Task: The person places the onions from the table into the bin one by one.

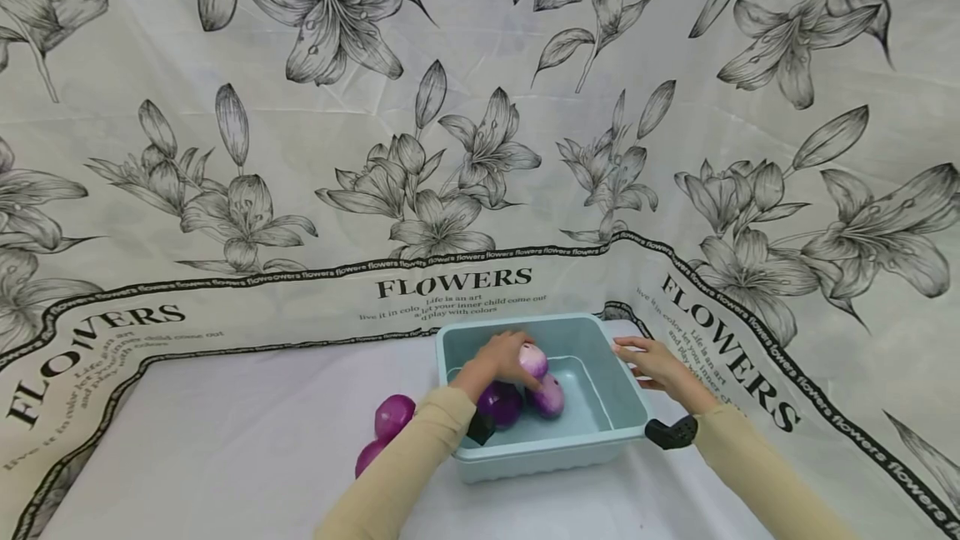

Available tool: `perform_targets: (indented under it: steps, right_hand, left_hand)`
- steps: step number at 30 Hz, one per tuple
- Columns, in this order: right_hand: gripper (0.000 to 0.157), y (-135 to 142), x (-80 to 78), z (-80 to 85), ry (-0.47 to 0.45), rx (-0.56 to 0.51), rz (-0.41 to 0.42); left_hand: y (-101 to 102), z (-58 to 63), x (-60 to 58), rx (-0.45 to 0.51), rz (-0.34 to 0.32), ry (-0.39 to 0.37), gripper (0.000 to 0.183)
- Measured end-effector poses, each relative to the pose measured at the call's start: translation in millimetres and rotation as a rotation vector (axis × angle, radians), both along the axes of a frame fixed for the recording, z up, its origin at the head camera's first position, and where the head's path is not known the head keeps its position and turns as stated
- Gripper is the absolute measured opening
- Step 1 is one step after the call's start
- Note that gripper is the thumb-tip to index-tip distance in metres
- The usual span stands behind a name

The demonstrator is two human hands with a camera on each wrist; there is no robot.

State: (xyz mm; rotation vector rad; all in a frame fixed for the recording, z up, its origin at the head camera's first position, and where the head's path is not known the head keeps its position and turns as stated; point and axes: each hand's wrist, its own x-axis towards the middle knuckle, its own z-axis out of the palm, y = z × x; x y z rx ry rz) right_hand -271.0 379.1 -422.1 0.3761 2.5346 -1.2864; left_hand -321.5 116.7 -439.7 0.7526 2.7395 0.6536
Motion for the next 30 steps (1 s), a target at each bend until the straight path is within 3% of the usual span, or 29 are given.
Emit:
perform_targets:
  steps: [19, 30]
  right_hand:
    - [0.064, -4, 0.5, 0.9, -0.004, 0.01, 0.029]
    - [0.066, 0, 1.5, 0.5, -0.013, 0.036, 0.026]
  left_hand:
    - [-13, -8.3, 3.0, 0.02, 0.017, 0.018, 0.07]
    - [-21, 6.2, 5.8, 0.067, 0.043, 0.016, 0.076]
